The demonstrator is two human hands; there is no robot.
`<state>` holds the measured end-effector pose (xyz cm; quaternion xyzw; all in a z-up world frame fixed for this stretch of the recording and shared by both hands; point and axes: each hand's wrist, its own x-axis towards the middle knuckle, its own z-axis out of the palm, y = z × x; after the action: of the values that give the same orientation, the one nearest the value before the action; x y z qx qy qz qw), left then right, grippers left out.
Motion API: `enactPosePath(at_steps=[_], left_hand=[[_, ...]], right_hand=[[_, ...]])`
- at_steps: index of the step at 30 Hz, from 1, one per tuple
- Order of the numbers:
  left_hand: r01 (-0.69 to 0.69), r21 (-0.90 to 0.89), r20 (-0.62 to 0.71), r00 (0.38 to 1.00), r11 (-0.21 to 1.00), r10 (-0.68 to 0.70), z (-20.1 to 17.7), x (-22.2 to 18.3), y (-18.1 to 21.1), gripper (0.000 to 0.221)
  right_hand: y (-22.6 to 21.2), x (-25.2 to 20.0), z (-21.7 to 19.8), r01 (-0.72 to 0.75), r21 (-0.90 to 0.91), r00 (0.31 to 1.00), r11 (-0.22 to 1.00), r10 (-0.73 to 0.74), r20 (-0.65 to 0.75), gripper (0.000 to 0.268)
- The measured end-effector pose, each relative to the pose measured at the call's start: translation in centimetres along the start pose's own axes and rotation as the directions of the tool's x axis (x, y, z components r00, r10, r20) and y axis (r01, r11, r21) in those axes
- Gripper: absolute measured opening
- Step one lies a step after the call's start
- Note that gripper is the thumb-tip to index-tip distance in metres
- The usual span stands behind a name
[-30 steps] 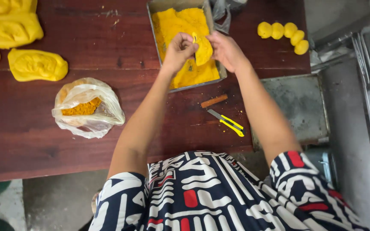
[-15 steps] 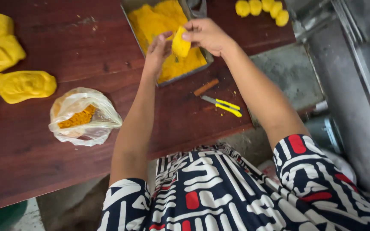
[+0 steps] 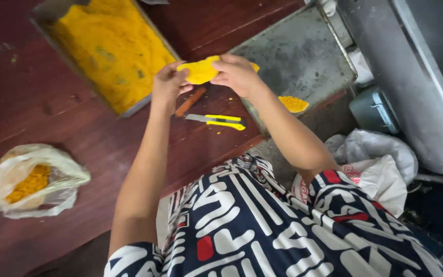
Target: Flatten yellow dough by hand, cut it in half using a utility knife, and arrange the pieces on a baking tray.
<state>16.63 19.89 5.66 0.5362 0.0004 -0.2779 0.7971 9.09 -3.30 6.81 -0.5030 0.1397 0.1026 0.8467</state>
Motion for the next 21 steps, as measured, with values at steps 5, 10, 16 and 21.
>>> enactPosePath(at_steps=[5, 10, 16, 21], left_hand=[[-0.007, 0.3, 0.088, 0.996, 0.954, -0.02, 8.6, 5.7, -6.1, 0.03], [-0.028, 0.504, 0.033, 0.999, 0.863, 0.013, 13.8, 10.6, -10.3, 0.029], [0.051, 0.729, -0.11, 0.993, 0.682, 0.044, 15.9, 13.4, -11.5, 0.029], [0.084, 0.812, -0.157, 0.984, 0.577, 0.078, 15.5, 14.8, -13.4, 0.03]], right_hand=[[-1.5, -3.3, -10.5, -0.012, -0.05, 0.972, 0.999, 0.0, -0.234, 0.034], [-1.3, -2.5, -18.0, -0.032, -0.147, 0.948, 0.989, -0.017, -0.319, 0.031], [0.3, 0.3, -21.4, -0.031, -0.348, 0.914, 0.937, -0.114, -0.389, 0.028], [-1.5, 0.3, -20.6, -0.12, -0.489, 0.89, 0.864, -0.124, -0.438, 0.025]])
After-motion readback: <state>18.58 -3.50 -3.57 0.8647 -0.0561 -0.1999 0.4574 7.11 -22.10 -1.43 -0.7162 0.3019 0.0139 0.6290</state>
